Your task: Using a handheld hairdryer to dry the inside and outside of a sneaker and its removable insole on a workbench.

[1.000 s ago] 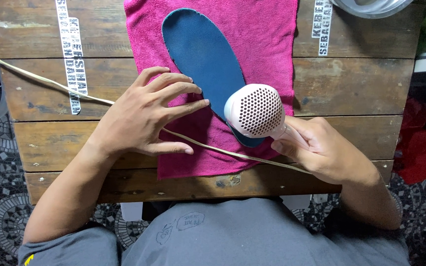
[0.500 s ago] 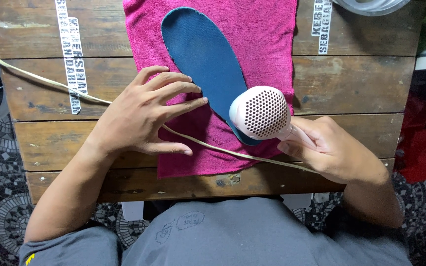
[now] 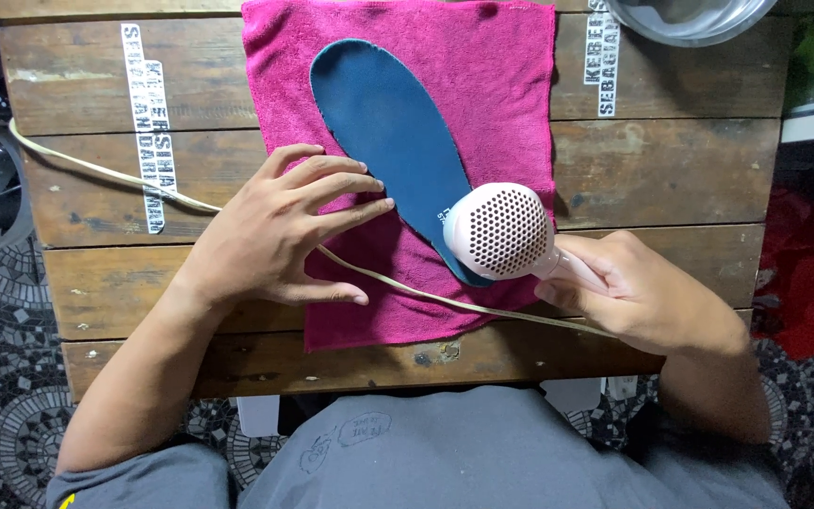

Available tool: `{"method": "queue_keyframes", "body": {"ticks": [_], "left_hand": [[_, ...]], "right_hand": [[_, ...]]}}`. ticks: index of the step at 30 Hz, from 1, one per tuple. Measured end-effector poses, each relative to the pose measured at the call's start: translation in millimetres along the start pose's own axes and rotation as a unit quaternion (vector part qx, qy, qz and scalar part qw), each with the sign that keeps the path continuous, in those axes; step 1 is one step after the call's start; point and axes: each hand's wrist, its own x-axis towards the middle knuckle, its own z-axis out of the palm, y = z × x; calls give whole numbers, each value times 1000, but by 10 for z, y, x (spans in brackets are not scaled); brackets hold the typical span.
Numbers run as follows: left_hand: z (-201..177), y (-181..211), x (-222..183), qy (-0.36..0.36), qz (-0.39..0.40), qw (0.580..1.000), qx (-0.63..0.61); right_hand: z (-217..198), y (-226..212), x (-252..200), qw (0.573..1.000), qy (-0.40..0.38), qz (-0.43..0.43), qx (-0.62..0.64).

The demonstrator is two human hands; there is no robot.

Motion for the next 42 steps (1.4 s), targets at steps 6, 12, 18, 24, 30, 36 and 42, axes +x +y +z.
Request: {"method": "queue_keyframes", "body": {"ticks": [6,12,18,24,30,36,42], "left_hand": [[26,-5,-8,-5,0,1000,11],[45,-1,-28,1,0,1000,8],[41,13,-28,-11,-4,1000,14],[68,7,-27,-39,-15,999,23],[32,17,-15,-15,-11,1000,-19],[-8,5,12,7,-1,999,-45],[3,11,3,10,-2,998,-55]], "right_hand": [[-14,-103,21,1000,-9,20,12],[-5,-35,-7,1000,-17,10,-1],[-30,-26,-47,999,-31,26,-19],[-47,-11,-102,999,-38,27,-13],[-22,78,-115,998,-49,29,-12],[-17,109,-91,999,-33,18,-13],[0,180,-81,1000,-29,-1,4]]}}
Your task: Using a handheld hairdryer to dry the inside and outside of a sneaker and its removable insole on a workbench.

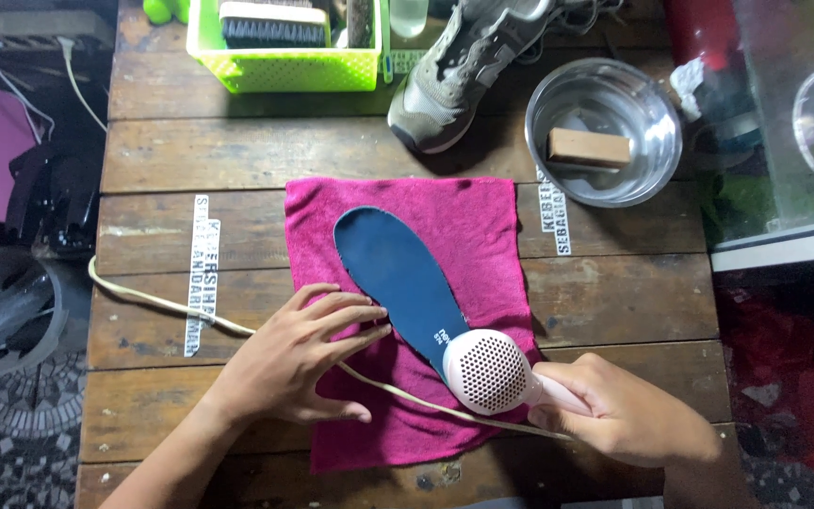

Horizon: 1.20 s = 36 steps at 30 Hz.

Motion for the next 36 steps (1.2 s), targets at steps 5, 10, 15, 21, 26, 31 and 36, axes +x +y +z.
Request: {"method": "queue_keyframes", "body": {"ticks": [5,10,15,21,26,31,36], "left_hand": [[9,-29,-13,-6,0,1000,3],[-15,-15,-27,4,-6,1000,1],[0,-13,-58,1,-9,1000,11],[6,-71,-76,2,-25,999,26],[-9,-58,-54,28,-22,999,12],[41,-84,-78,38,-24,999,11],[104,-88,-97,10,-72,997,35]], "right_hand": [[3,-8,20,1000,-1,10,9],[-14,-134,73,1000,10,17,16],[-20,-250,153,999,23,15,32],[-25,-279,228,998,37,17,44],[-70,-425,318,997,58,50,18],[-54,-483,360,997,67,48,12],[-45,-570,534,993,103,-18,59]]}}
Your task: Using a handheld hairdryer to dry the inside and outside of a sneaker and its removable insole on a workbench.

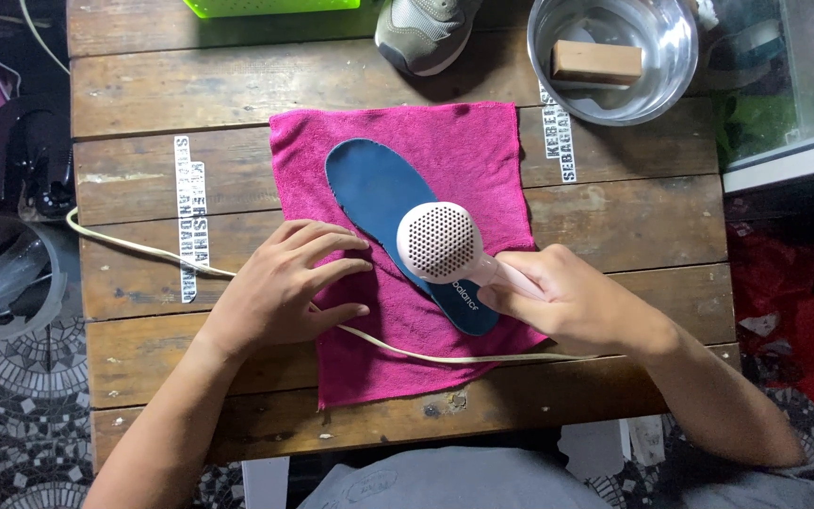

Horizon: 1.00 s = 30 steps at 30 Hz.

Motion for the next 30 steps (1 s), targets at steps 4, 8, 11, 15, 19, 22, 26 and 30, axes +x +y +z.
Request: {"method": "queue_keyframes", "body": {"ticks": [4,8,11,15,19,22,26,30], "left_hand": [[-10,10,13,15,1,1000,8],[18,-15,-6,22,8,1000,11],[-37,4,18,19,9,1000,5],[31,-22,-3,16,6,1000,4],[13,-25,5,16,-16,999,26],[2,-60,-3,19,-41,998,51],[-24,-81,-8,16,-85,993,84],[-21,-96,-8,10,-90,993,77]], "right_hand": [[49,47,80,1000,6,0,-2],[49,79,142,1000,5,21,-11],[44,70,207,1000,6,20,-9],[35,23,281,1000,8,19,-5],[20,-55,348,1000,1,18,-16],[11,-38,414,1000,-2,15,-21],[21,-52,497,1000,-6,10,-25],[7,-70,556,1000,-10,9,-17]]}}
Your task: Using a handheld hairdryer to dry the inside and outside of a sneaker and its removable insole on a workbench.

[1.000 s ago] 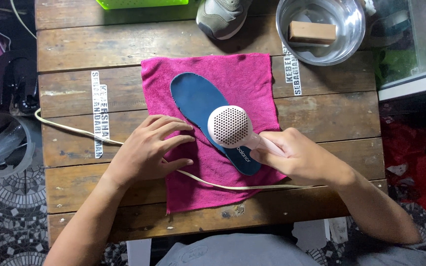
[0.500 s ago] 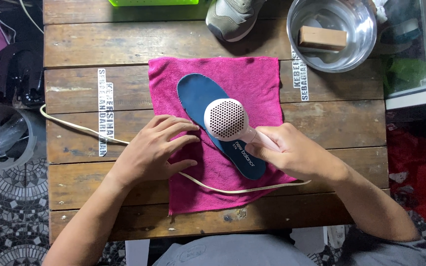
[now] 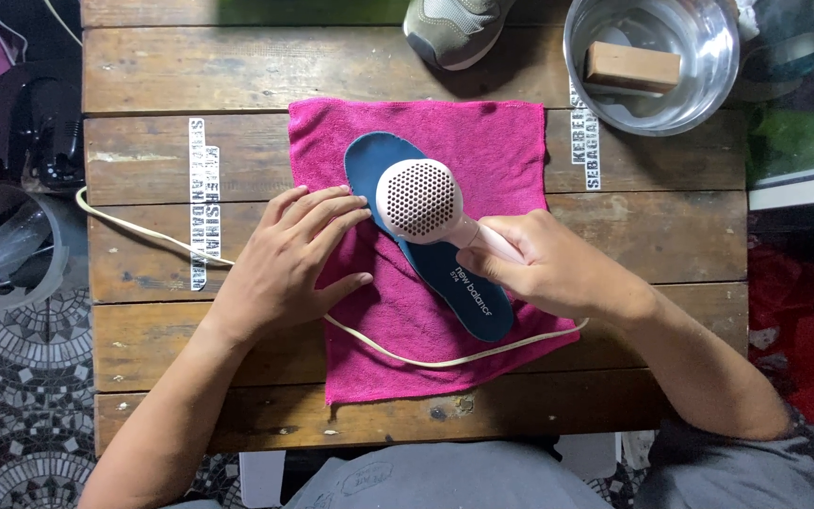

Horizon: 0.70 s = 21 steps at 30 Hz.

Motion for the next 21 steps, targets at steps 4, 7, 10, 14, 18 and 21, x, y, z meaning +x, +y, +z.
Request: {"method": "queue_keyframes", "body": {"ticks": [4,7,10,14,18,21], "left_hand": [[-12,5,4,2,-6,1000,7],[-19,2,1,6,-21,1000,11],[6,-42,-2,3,-26,1000,4],[54,-73,-14,-7,-26,1000,5],[38,-58,-30,-7,-24,1000,5],[28,-54,-16,-8,-23,1000,-2]], "right_hand": [[-11,-32,75,1000,2,-1,-8],[-24,-62,118,1000,4,-3,-4],[-30,-49,152,1000,4,-4,3],[-33,-14,152,1000,1,-2,13],[-34,-24,166,1000,-7,-6,12],[-30,-24,156,1000,-3,-3,-3]]}}
